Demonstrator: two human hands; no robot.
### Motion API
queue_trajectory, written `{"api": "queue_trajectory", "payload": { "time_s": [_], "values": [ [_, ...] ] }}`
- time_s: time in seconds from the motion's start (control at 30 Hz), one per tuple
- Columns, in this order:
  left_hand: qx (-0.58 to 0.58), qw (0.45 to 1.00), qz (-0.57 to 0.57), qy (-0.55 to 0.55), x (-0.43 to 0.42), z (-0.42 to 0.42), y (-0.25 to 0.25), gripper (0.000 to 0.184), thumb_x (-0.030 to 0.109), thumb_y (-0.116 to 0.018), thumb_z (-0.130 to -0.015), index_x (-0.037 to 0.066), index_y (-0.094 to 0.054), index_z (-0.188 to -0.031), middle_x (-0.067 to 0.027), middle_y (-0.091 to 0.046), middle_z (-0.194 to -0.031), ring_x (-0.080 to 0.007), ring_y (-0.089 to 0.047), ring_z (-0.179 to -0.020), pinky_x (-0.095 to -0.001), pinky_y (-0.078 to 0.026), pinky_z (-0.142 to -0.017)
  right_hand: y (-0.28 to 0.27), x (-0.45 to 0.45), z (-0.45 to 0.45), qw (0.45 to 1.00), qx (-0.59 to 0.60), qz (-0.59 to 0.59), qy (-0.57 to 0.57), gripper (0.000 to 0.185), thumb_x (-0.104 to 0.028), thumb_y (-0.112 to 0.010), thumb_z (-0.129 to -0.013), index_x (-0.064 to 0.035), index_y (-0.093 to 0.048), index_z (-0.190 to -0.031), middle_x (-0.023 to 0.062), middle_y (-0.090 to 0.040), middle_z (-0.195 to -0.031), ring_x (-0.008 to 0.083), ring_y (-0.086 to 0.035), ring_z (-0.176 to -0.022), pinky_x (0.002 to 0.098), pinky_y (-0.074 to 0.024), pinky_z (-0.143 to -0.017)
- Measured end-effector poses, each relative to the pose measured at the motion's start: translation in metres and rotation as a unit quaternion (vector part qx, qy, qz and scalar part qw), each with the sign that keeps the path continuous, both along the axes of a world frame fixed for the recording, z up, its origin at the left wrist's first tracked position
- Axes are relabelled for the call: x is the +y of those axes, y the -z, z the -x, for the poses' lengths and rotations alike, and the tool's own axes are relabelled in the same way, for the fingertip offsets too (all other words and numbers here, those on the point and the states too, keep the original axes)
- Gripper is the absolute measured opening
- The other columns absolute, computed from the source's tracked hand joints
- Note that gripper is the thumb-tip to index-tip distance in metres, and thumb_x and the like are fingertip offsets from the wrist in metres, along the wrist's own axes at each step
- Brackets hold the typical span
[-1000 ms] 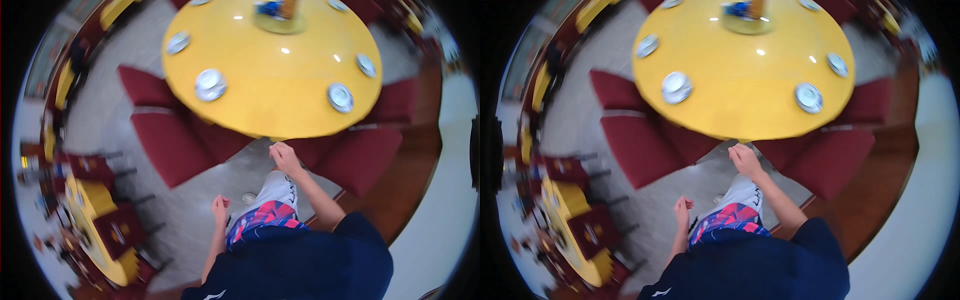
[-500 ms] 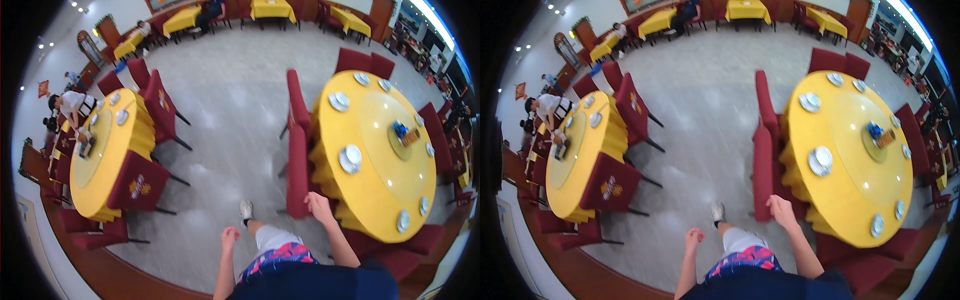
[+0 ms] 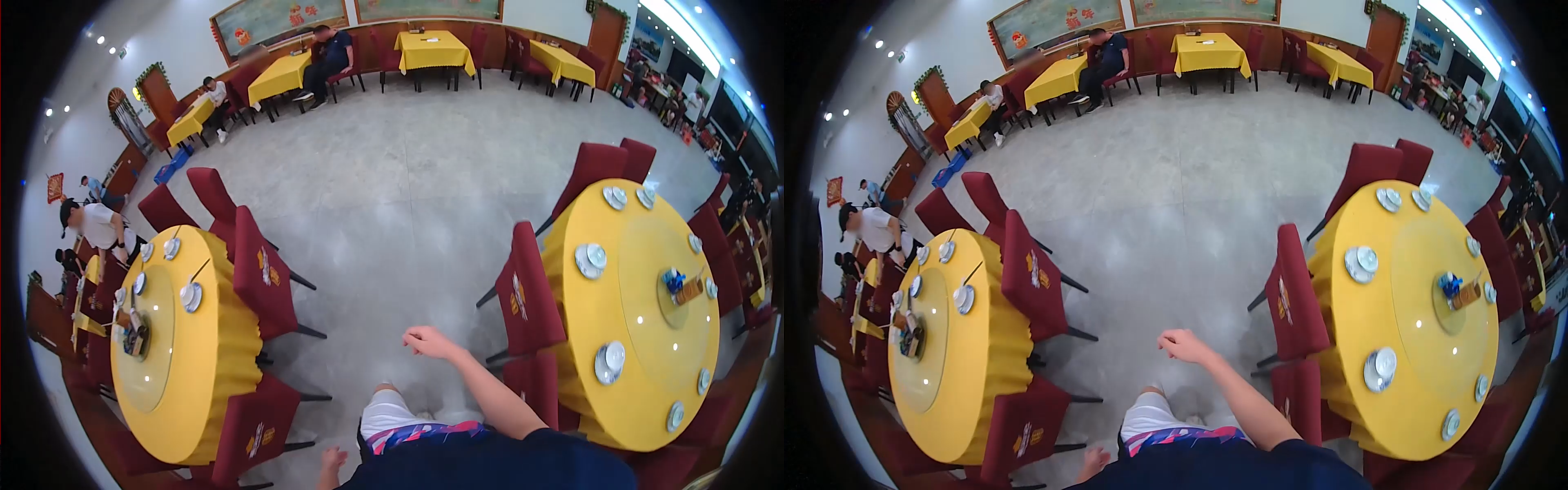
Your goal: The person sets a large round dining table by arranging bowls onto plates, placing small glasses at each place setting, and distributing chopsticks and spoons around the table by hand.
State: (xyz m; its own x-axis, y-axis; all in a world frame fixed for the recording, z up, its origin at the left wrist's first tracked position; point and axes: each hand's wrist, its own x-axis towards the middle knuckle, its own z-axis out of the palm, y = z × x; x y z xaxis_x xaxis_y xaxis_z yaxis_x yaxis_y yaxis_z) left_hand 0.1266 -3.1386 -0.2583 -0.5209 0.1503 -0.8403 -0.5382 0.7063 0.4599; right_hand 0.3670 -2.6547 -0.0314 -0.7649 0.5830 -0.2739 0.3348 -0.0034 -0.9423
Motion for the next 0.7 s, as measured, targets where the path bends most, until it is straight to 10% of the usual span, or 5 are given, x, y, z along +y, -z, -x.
{"api": "queue_trajectory", "payload": {
  "time_s": [0.23, 0.33, 0.43, 0.53, 0.7],
  "values": [
    [-0.067, 0.994, 0.066, 0.048, 0.135, 0.133, 0.021, 0.025, 0.020, -0.055, -0.090, 0.002, -0.058, -0.107, -0.0177, -0.069, -0.084, -0.0270, -0.067, -0.066, -0.0404, -0.051, -0.052, 0.354, 0.119, -0.037, 0.921, -0.350, -0.159, -0.071, 0.043, -0.038, -0.053, -0.086, -0.0030, -0.068, -0.106, 0.0182, -0.070, -0.092, 0.0377, -0.068, -0.082, 0.0500, -0.0517, -0.075],
    [0.055, 0.953, -0.034, 0.296, 0.275, 0.209, 0.031, 0.025, 0.020, -0.057, -0.089, 0.003, -0.063, -0.106, -0.0153, -0.068, -0.081, -0.0245, -0.065, -0.063, -0.0379, -0.051, -0.052, 0.342, 0.127, -0.090, 0.948, -0.266, 0.100, -0.144, 0.019, -0.021, -0.060, -0.082, -0.0083, -0.068, -0.071, 0.0064, -0.068, -0.069, 0.0159, -0.063, -0.054, 0.0322, -0.0488, -0.045],
    [-0.044, 0.991, -0.022, 0.128, 0.452, 0.247, 0.035, 0.034, 0.022, -0.060, -0.086, 0.002, -0.065, -0.114, -0.0154, -0.066, -0.080, -0.0230, -0.063, -0.063, -0.0345, -0.050, -0.050, 0.269, 0.174, -0.072, 0.848, -0.384, 0.354, 0.095, 0.022, -0.025, -0.058, -0.088, -0.0061, -0.069, -0.089, 0.0124, -0.068, -0.070, 0.0198, -0.064, -0.059, 0.0370, -0.0497, -0.052],
    [-0.095, 0.932, 0.018, 0.350, 0.637, 0.297, 0.055, 0.029, 0.027, -0.059, -0.088, 0.002, -0.064, -0.101, -0.0152, -0.068, -0.085, -0.0244, -0.065, -0.066, -0.0392, -0.052, -0.053, 0.211, 0.223, -0.042, 0.798, -0.159, 0.325, 0.482, 0.019, -0.023, -0.054, -0.090, -0.0069, -0.065, -0.092, 0.0081, -0.066, -0.071, 0.0180, -0.063, -0.059, 0.0317, -0.0475, -0.049],
    [0.085, 0.847, -0.056, 0.522, 0.990, 0.359, 0.049, 0.030, 0.032, -0.054, -0.092, 0.005, -0.061, -0.104, -0.0103, -0.069, -0.086, -0.0166, -0.064, -0.072, -0.0312, -0.049, -0.058, 0.252, 0.303, -0.001, 0.762, -0.138, 0.333, 0.539, 0.025, -0.027, -0.053, -0.091, -0.0051, -0.062, -0.099, 0.0139, -0.069, -0.080, 0.0206, -0.066, -0.066, 0.0359, -0.0510, -0.056]
  ]
}}
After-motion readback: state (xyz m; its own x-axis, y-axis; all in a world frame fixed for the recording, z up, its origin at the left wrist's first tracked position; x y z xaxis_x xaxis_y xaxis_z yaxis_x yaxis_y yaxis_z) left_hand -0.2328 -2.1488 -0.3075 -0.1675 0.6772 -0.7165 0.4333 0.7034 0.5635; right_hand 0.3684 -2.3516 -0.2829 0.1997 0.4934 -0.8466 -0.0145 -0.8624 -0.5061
